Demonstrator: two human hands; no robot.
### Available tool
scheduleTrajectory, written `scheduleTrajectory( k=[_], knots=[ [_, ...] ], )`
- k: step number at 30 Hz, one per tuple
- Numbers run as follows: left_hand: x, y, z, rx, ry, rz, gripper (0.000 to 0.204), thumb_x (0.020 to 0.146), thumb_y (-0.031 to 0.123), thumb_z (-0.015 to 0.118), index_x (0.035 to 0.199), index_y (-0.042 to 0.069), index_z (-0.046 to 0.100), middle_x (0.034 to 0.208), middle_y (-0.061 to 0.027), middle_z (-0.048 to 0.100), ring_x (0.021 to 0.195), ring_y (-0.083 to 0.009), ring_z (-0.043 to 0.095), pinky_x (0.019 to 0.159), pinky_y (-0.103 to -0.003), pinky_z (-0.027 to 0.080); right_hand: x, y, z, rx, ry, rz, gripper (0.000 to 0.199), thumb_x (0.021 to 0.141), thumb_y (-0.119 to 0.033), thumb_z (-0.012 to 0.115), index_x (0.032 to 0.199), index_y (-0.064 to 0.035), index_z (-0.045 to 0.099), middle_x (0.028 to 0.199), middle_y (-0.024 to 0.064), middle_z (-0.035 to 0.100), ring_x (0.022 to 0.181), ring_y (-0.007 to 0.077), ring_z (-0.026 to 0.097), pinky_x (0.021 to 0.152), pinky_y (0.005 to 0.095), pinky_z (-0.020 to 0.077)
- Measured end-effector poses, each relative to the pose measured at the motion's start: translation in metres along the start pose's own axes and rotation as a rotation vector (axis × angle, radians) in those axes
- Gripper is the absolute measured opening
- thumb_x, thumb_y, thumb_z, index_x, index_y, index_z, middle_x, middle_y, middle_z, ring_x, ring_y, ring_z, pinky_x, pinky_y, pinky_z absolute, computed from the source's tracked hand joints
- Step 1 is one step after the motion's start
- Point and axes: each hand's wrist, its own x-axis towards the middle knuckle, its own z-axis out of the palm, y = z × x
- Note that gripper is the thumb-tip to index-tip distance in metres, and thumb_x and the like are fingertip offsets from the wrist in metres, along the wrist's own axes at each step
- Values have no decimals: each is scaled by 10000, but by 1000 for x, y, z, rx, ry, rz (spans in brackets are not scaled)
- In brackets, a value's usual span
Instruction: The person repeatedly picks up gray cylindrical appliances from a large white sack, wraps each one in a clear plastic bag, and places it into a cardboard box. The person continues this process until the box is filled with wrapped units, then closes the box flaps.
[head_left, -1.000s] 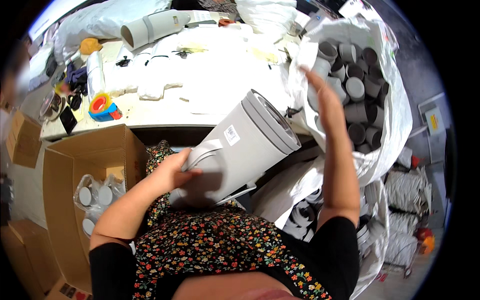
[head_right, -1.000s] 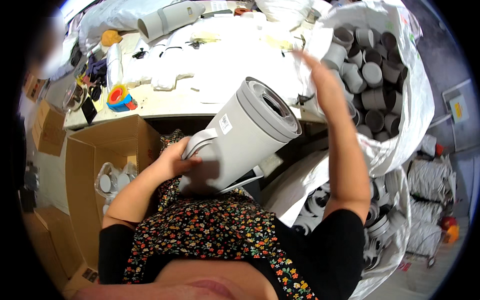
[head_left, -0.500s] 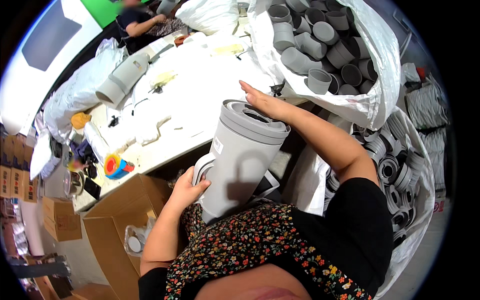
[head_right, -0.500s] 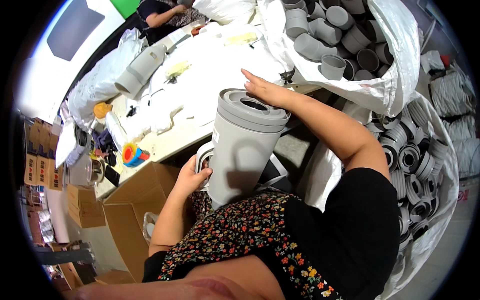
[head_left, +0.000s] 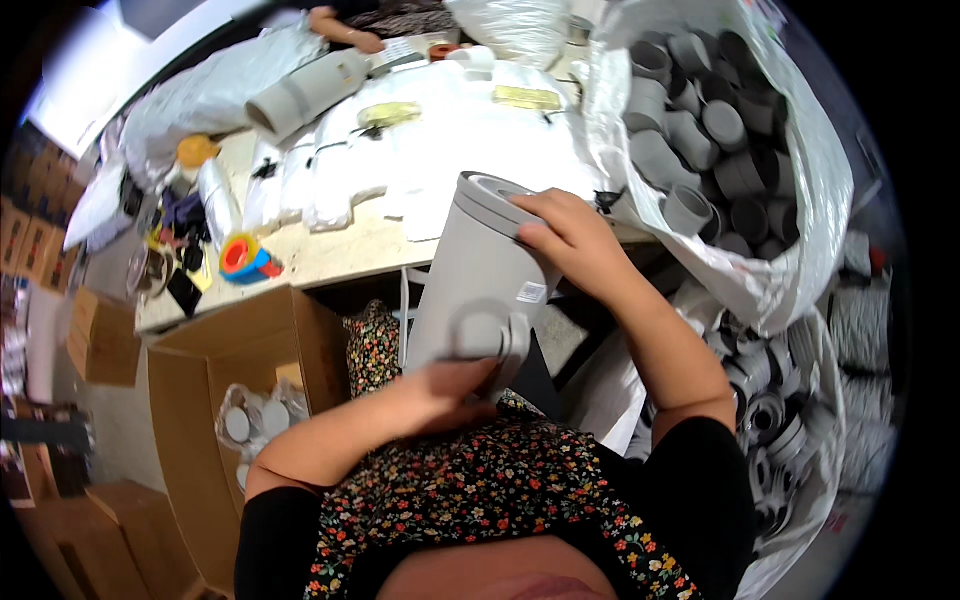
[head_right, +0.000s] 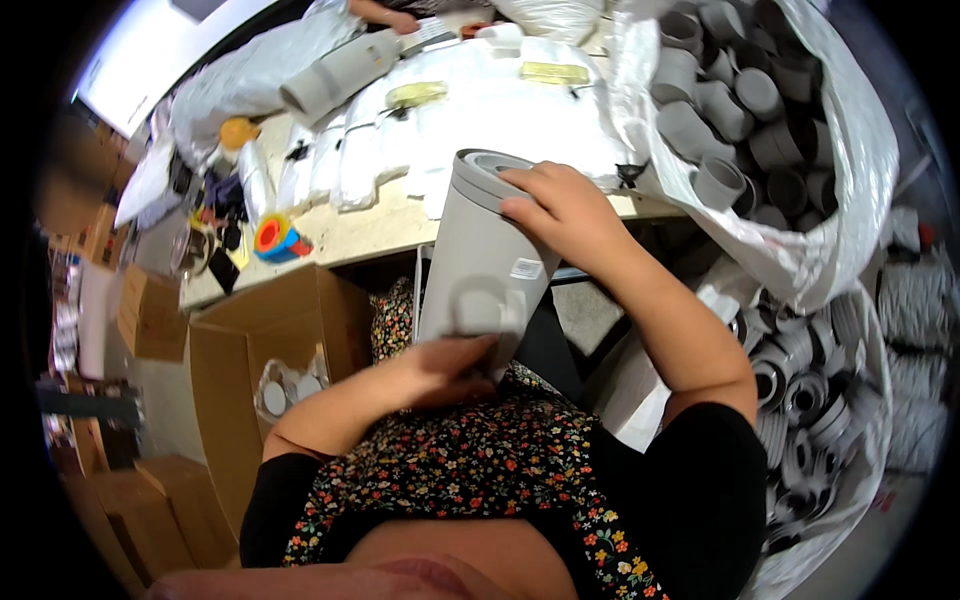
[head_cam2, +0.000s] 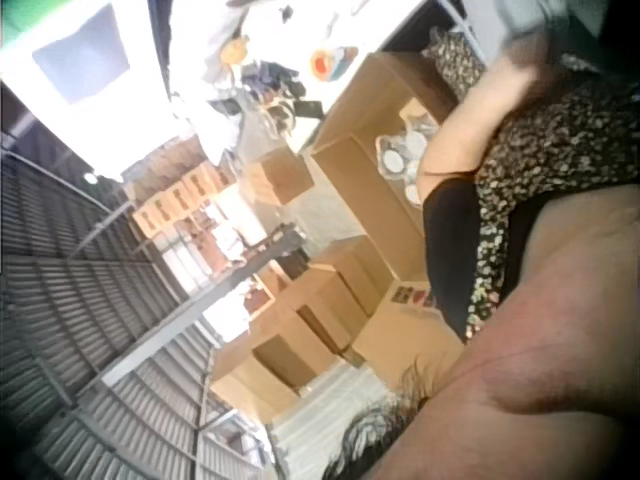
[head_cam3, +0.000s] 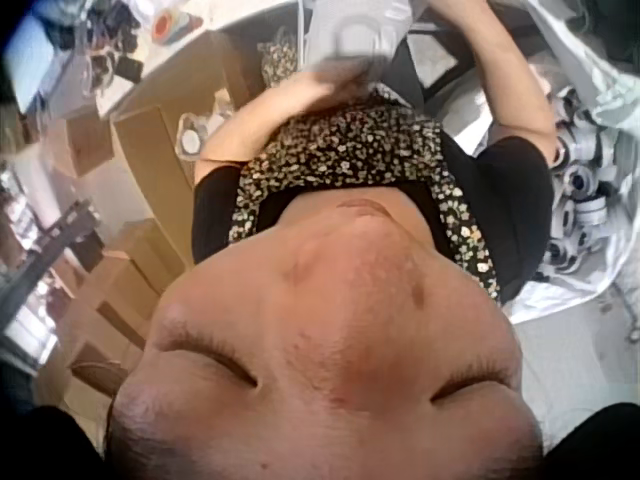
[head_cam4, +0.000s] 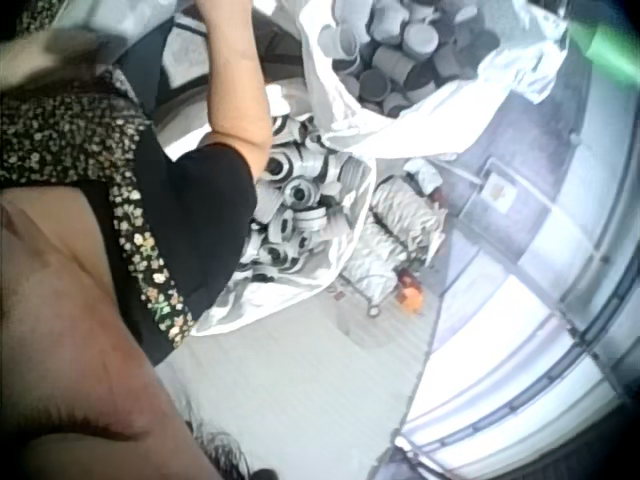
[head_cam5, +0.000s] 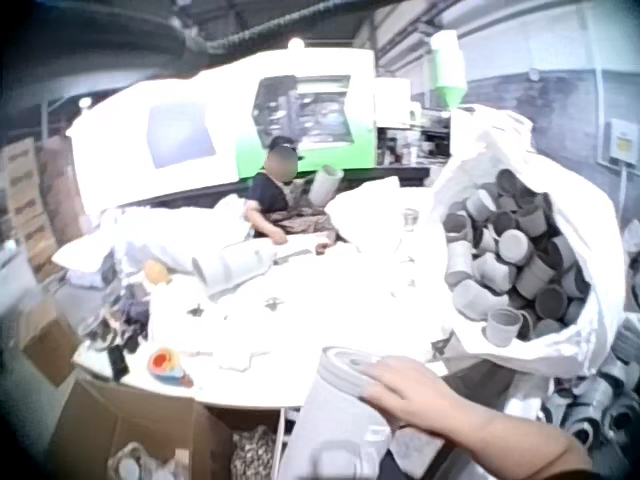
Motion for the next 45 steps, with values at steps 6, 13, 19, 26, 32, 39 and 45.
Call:
scheduleTrajectory(
  k=[6, 13, 19, 26, 32, 39, 45],
  knots=[
    [-12, -158, -7, 53, 1094, -358, 448, 896, 290, 520, 1228, -5, 455, 1253, -199, 469, 1179, -314, 425, 998, -386, 325, -42, 64, 11, 723, 209, 62, 458, 924, -370, 394, 726, -2, 581, 799, 100, 594, 832, 233, 541, 900, 382, 364],
    [32, -88, -19, -829, 943, 281, 756, 855, 593, 452, 1367, 54, 319, 1361, -147, 385, 1253, -247, 374, 1060, -375, 256, -44, 34, -13, 589, 65, -218, 471, 907, -369, 420, 640, -26, 599, 729, 119, 633, 756, 260, 577, 865, 406, 407],
    [44, -94, 1, -815, 525, 82, 921, 804, 745, 298, 1341, -1, 362, 1334, -175, 433, 1258, -275, 384, 1043, -359, 274, 31, 111, 18, 373, 255, 272, 239, 855, -188, 561, 879, 41, 624, 1032, 131, 609, 944, 262, 567, 844, 319, 431],
    [40, -101, 1, -1019, 542, 55, 929, 793, 747, 326, 1340, -3, 361, 1333, -144, 430, 1246, -229, 385, 1035, -339, 284, 85, 187, 171, 499, 201, 652, 248, 892, -223, 548, 971, -2, 629, 927, 69, 640, 914, 156, 563, 870, 258, 397],
    [35, -104, 2, -974, 549, 135, 900, 804, 728, 347, 1336, 3, 367, 1337, -132, 420, 1251, -223, 372, 1043, -336, 261, 58, 116, 125, 1044, -58, 416, 301, 924, -317, 513, 815, -44, 577, 768, 26, 582, 716, 89, 512, 685, 222, 417],
    [76, -87, -44, -1031, 587, -60, 426, 890, 346, 534, 1157, 21, 466, 994, -86, 556, 807, -161, 528, 750, -286, 430, 28, 75, 109, 1379, 55, 481, 170, 876, -209, 609, 884, -75, 504, 822, 60, 615, 666, 111, 581, 552, 230, 483],
    [122, -82, -81, -478, 738, -77, 166, 822, 150, 623, 834, 27, 513, 955, -54, 510, 818, -130, 474, 748, -257, 413, 30, 33, 74, 1328, 115, 777, 202, 898, -291, 568, 842, -107, 508, 712, 28, 583, 587, 93, 564, 508, 209, 460]
  ],
)
